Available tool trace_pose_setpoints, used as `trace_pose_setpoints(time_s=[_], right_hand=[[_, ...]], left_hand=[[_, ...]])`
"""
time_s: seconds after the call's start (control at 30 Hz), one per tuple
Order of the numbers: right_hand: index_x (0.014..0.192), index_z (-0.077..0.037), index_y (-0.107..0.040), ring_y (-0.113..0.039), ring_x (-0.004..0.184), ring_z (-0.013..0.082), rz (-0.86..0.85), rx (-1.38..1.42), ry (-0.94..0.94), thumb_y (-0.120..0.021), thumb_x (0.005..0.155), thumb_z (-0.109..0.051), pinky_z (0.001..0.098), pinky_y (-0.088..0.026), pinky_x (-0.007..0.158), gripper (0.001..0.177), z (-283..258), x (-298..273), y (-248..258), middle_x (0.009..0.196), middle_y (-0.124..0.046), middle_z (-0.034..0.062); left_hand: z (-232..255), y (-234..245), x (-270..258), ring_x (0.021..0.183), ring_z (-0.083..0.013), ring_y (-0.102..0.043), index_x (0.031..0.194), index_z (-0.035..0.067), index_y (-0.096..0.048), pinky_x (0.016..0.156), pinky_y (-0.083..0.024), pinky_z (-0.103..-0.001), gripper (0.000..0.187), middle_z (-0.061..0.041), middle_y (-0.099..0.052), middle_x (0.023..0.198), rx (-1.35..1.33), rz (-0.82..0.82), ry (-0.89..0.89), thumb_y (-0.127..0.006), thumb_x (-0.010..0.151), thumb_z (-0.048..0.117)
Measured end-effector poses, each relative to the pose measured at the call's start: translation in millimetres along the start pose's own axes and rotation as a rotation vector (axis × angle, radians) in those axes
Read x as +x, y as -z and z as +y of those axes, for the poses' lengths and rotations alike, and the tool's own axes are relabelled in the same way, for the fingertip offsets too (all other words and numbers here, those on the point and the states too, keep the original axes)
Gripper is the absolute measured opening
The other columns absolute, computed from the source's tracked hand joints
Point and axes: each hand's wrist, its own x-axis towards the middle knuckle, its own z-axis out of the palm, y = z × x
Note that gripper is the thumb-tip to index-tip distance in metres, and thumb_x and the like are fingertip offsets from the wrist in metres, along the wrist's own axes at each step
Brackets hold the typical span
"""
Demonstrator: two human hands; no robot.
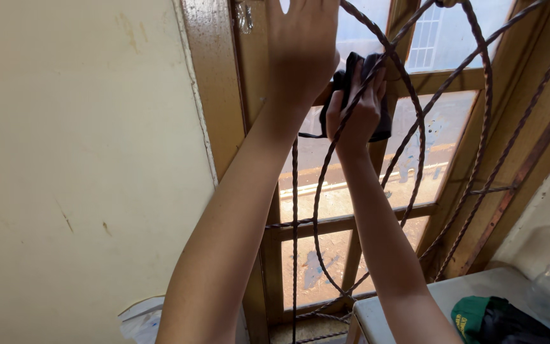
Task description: The person wipes a window with a dark cloth, moving the cloth across the glass and along the wooden frame. The person reaches around the metal security bars to clean different sections of the window.
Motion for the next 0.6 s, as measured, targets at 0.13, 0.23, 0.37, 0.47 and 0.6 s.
trace_pose_setpoints(time_s=[0.13,0.23,0.37,0.47,0.6], right_hand=[[0.15,0.007,-0.055,-0.045,0.142,0.053,-0.047,0.046,0.096,-0.052,0.098,-0.015,0.0513,-0.035,0.122,0.056,-19.5,0.2,-2.0,0.15,-0.048,0.0453],[0.13,0.002,-0.065,-0.061,0.127,0.0433,-0.218,0.205,0.28,-0.068,0.1,-0.023,0.0591,-0.036,0.123,0.04,-31.1,0.6,-13.7,0.125,-0.066,0.0285],[0.128,0.0,-0.066,-0.063,0.125,0.042,-0.331,0.341,0.346,-0.068,0.099,-0.023,0.0564,-0.04,0.119,0.037,-29.1,8.8,-30.9,0.124,-0.067,0.0253],[0.128,0.0,-0.066,-0.063,0.124,0.0419,-0.309,0.317,0.361,-0.068,0.099,-0.023,0.056,-0.041,0.118,0.037,-26.0,21.9,-50.0,0.124,-0.067,0.0252],[0.127,0.0,-0.066,-0.064,0.123,0.0418,-0.278,0.272,0.347,-0.068,0.099,-0.024,0.0554,-0.042,0.116,0.037,-18.5,40.7,-74.5,0.123,-0.067,0.0251]], left_hand=[[-0.3,-5.9,-2.3,0.106,-0.0335,-0.06,0.126,0.0,-0.059,0.106,-0.041,-0.056,0.057,-0.013,-0.061,0.106,-0.018,-0.032,0.038,-0.06,0.07,-0.012],[-0.8,-8.9,-2.9,0.105,-0.0328,-0.06,0.129,0.001,-0.059,0.108,-0.042,-0.057,0.059,-0.013,-0.061,0.105,0.003,-0.026,0.05,-0.06,0.072,-0.013],[-0.1,-8.2,-0.2,0.112,-0.0315,-0.06,0.131,0.0,-0.057,0.11,-0.041,-0.059,0.059,-0.013,-0.061,0.112,-0.001,0.045,0.039,-0.06,0.074,-0.014],[3.0,-5.9,2.5,0.116,-0.031,-0.06,0.132,0.001,-0.057,0.11,-0.042,-0.059,0.056,-0.013,-0.063,0.117,0.026,0.027,0.067,-0.061,0.078,-0.015],[7.4,-5.2,4.2,0.12,-0.0308,-0.059,0.134,0.001,-0.055,0.11,-0.04,-0.058,0.052,-0.013,-0.062,0.121,0.038,0.068,0.1,-0.065,0.085,-0.014]])
